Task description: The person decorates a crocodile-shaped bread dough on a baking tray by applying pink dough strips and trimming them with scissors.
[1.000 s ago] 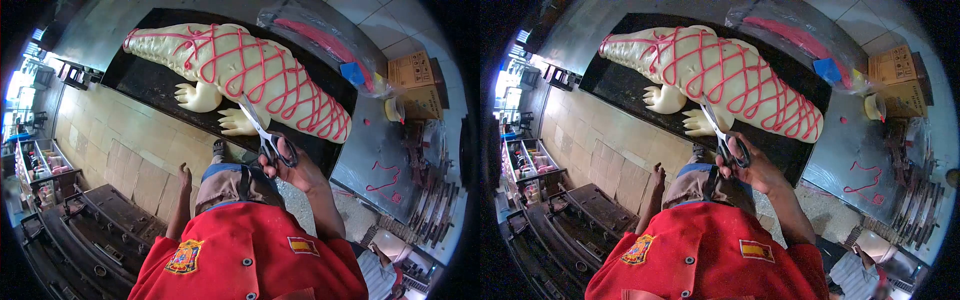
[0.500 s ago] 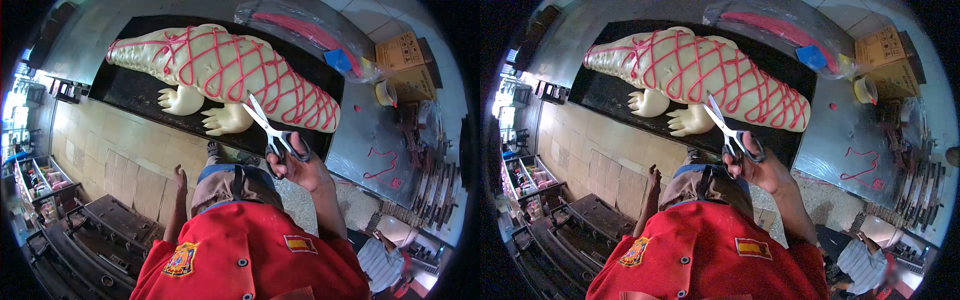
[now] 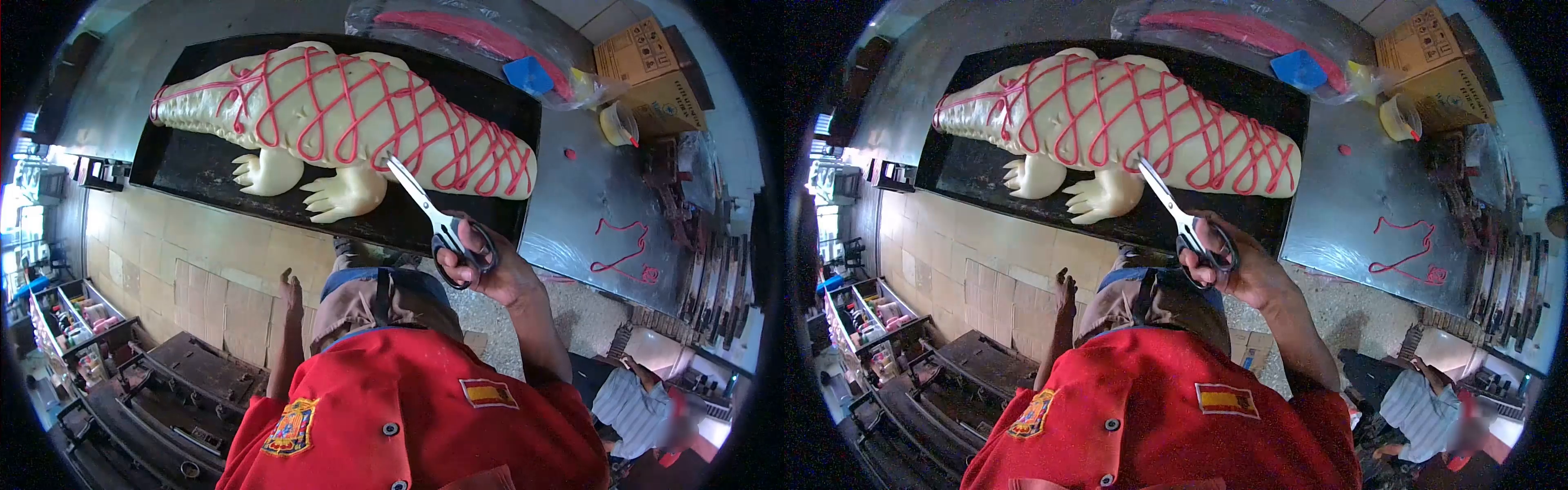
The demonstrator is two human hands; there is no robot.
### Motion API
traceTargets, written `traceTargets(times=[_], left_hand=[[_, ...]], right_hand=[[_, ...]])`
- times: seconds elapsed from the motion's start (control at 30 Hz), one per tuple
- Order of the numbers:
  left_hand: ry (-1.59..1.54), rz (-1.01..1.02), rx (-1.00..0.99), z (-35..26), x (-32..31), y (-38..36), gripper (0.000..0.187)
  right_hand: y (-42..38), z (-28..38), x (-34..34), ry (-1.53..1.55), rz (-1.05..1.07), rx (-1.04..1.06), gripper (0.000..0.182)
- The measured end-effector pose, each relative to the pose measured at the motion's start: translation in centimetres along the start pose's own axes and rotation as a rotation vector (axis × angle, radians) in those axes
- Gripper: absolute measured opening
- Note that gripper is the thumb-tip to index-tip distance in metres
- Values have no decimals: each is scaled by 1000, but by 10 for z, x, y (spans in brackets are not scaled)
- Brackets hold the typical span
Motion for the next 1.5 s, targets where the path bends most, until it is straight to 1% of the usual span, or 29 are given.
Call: traceTargets(times=[0.03, 0.07, 0.13, 0.17, 0.2, 0.27, 0.3, 0.33, 0.37, 0.47, 0.53, 0.6, 0.67, 0.8, 0.87, 0.93, 1.0, 1.07, 1.13, 1.2, 1.27, 1.4, 1.47, 1.5], left_hand=[[-44, 9, 57, -4, -1, -6, 40], [-44, 9, 57, -12, -3, -10, 40], [-55, -64, 51, -14, 0, -13, 39], [-55, -64, 55, -14, 1, -17, 39], [-89, -38, 93, -11, 1, -20, 38], [-122, -11, 132, 11, 0, -15, 38], [-59, -36, 70, 37, -2, 1, 39], [4, -59, 8, 51, -2, 9, 39], [9, -54, 8, 51, -4, 7, 39], [21, -62, -29, 22, -8, -14, 40], [-112, 61, 119, -22, -15, -45, 40], [-135, 72, 87, -22, -14, -43, 39], [-165, 76, 60, -17, -16, -41, 39], [-126, 21, 20, -14, -18, -41, 39], [-64, 20, 55, -14, -22, -45, 39], [-47, 40, 80, -21, -27, -53, 40], [-32, 52, 108, -22, -32, -57, 40], [-78, 35, 122, -20, -33, -56, 40], [-108, 29, 126, -18, -34, -60, 39], [-135, 23, 128, -13, -32, -61, 39], [-125, 25, 142, -4, -34, -60, 38], [-111, 32, 129, -16, -39, -67, 38], [-66, 37, 112, -24, -42, -70, 39], [-66, 37, 111, -20, -42, -67, 39]], right_hand=[[-7, 4, -3, -22, 31, 5, 56], [-14, 4, 0, -21, 31, 5, 56], [-30, 0, 9, -29, 38, 5, 49], [-36, -2, 13, -27, 88, 25, 53], [-39, -4, 20, -28, 87, 24, 53], [-46, -9, 29, 122, 135, -61, 57], [-44, -13, 38, 126, 106, -85, 60], [-41, -14, 42, 130, 104, -85, 60], [-35, -13, 45, 121, 99, -77, 60], [-22, -9, 44, 160, 60, -49, 54], [-18, -6, 51, 121, 40, -21, 50], [-33, -6, 56, 120, 5, 6, 48], [-51, -5, 63, 28, -45, 27, 49], [-62, 1, 66, 108, -17, 9, 52], [-50, -2, 77, 121, -46, 3, 51], [-37, -4, 83, 121, -24, -21, 51], [-44, 1, 82, 98, -42, -15, 50], [-56, 4, 83, -31, -46, 20, 50], [-68, -1, 92, -39, -24, 31, 52], [-76, -4, 101, 108, -34, -19, 53], [-73, -4, 108, 91, -35, -5, 53], [-60, 0, 108, 89, -42, -33, 50], [-59, 8, 109, -41, -184, 16, 51], [-60, 6, 112, -37, -111, 13, 51]])
Point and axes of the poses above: each hand's wrist, its own y-axis towards the middle knuckle, its own x-axis out of the back of the hand, z = x × y, the point moved 7 cm from there along y, towards the middle knuckle, and after that the axes turned 11 degrees about -z, right-handed, at the moved point
